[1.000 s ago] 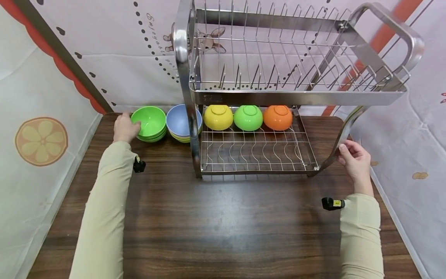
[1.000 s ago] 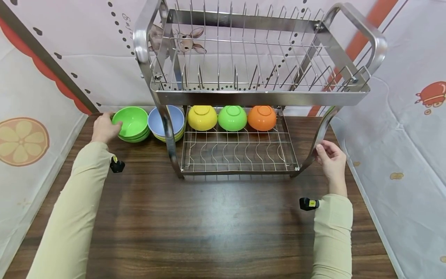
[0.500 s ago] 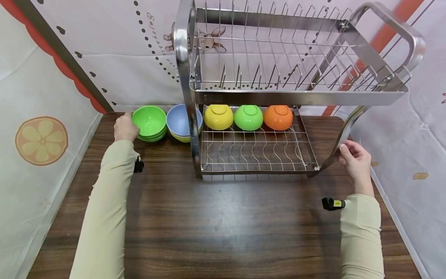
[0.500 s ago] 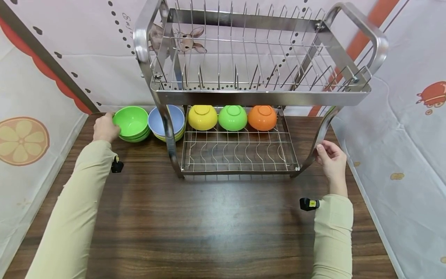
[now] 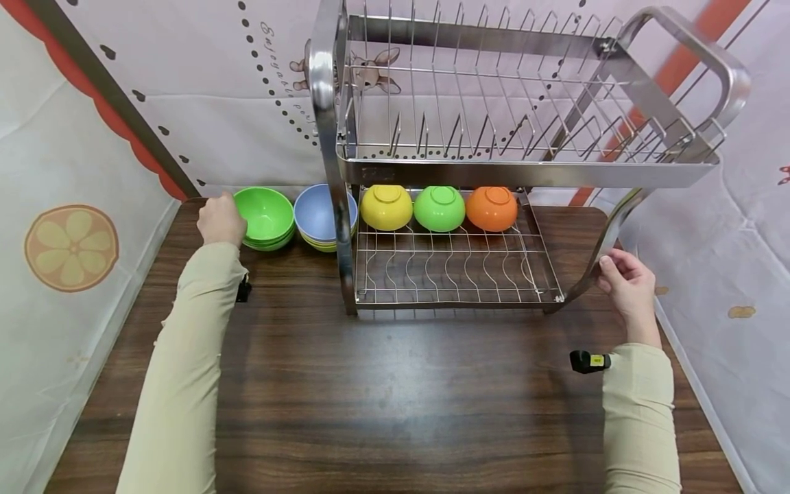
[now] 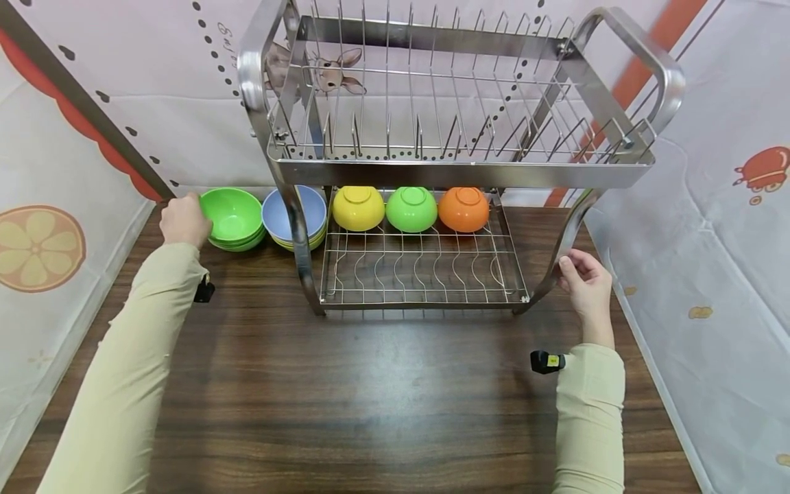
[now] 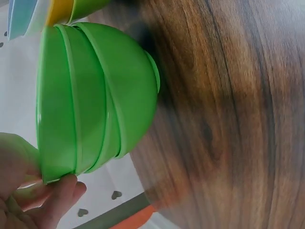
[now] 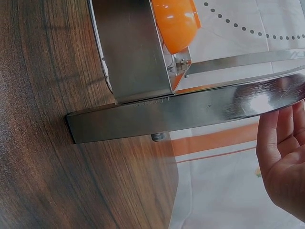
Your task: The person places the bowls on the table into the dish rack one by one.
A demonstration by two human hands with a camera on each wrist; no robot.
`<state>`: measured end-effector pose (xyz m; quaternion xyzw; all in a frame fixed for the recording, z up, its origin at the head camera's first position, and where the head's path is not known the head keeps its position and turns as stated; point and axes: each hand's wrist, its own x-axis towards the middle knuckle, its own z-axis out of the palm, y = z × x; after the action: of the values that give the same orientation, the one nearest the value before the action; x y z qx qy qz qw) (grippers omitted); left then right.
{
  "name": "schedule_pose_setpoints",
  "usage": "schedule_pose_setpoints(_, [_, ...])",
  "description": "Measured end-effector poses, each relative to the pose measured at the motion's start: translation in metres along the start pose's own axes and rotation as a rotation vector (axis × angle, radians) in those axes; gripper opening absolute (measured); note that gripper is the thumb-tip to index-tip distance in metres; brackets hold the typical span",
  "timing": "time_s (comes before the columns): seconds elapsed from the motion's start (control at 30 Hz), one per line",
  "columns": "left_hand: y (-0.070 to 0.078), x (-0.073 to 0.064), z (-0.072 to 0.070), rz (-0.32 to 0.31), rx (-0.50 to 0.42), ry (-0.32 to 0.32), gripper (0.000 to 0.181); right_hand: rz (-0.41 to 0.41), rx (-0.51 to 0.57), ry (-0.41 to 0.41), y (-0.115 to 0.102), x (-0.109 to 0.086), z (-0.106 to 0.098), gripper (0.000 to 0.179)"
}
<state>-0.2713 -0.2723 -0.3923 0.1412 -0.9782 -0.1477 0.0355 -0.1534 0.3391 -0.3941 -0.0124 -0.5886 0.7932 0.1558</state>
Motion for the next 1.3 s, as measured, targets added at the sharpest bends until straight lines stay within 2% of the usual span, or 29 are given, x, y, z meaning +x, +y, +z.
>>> schedule_pose_setpoints(0.13, [0.003,0.001,-0.002,-0.021,-0.010,0.038,0.024,-0.009,0.023,-0.012,-0.001,0.000,0.001,0.021])
schedule_pose_setpoints(0.27, [0.006,-0.001,-0.005,-0.043,-0.032,0.059,0.024,-0.024,0.040,-0.048,0.005,0.004,-0.007,0.011])
schedule_pose_setpoints(0.3, [0.006,-0.001,-0.005,-0.045,-0.039,0.065,0.024,-0.023,0.074,-0.077,0.010,0.009,-0.015,0.009])
schedule_pose_setpoints(0.4, [0.007,-0.001,-0.007,-0.042,-0.045,0.076,0.023,-0.038,0.048,-0.104,0.022,0.017,-0.032,0.013])
schedule_pose_setpoints(0.43, [0.007,-0.002,-0.008,-0.039,-0.046,0.080,0.023,-0.033,0.089,-0.137,0.031,0.024,-0.044,0.017])
schedule_pose_setpoints(0.53, [0.007,-0.003,-0.010,-0.019,-0.041,0.093,0.021,-0.043,0.028,-0.131,0.040,0.030,-0.056,0.017])
schedule_pose_setpoints(0.57, [0.007,-0.003,-0.011,-0.011,-0.040,0.101,0.020,-0.035,0.042,-0.131,0.041,0.031,-0.058,0.016])
schedule_pose_setpoints(0.63, [0.007,-0.004,-0.014,0.009,-0.043,0.123,0.018,-0.038,0.038,-0.135,0.037,0.027,-0.052,0.016])
schedule_pose_setpoints(0.67, [0.007,-0.005,-0.015,0.019,-0.043,0.135,0.018,-0.044,-0.004,-0.106,0.029,0.021,-0.042,0.014])
schedule_pose_setpoints(0.73, [0.008,-0.006,-0.018,0.039,-0.044,0.158,0.018,-0.028,0.025,-0.095,0.022,0.016,-0.032,0.013])
schedule_pose_setpoints(0.8, [0.008,-0.008,-0.020,0.059,-0.048,0.176,0.022,-0.024,0.001,-0.081,0.021,0.016,-0.031,0.015])
schedule_pose_setpoints(0.87, [0.007,-0.010,-0.023,0.074,-0.052,0.183,0.028,-0.012,-0.009,-0.089,0.033,0.025,-0.048,0.014])
schedule_pose_setpoints(1.0, [0.005,-0.018,-0.029,0.105,-0.076,0.215,0.038,-0.031,-0.008,-0.119,0.079,0.057,-0.106,0.021])
schedule_pose_setpoints(1.03, [0.004,-0.020,-0.030,0.119,-0.082,0.231,0.038,-0.007,0.006,-0.119,0.077,0.056,-0.103,0.020])
schedule_pose_setpoints(1.07, [0.004,-0.022,-0.031,0.136,-0.086,0.249,0.038,-0.015,0.022,-0.113,0.080,0.058,-0.107,0.020])
schedule_pose_setpoints(1.1, [0.003,-0.024,-0.033,0.157,-0.088,0.269,0.037,-0.008,0.043,-0.107,0.077,0.055,-0.102,0.020])
schedule_pose_setpoints(1.23, [0.003,-0.036,-0.037,0.243,-0.102,0.328,0.035,-0.002,0.065,-0.096,0.035,0.026,-0.049,0.018])
schedule_pose_setpoints(1.3, [0.004,-0.043,-0.039,0.272,-0.109,0.336,0.034,-0.019,0.044,-0.086,0.020,0.016,-0.030,0.013])
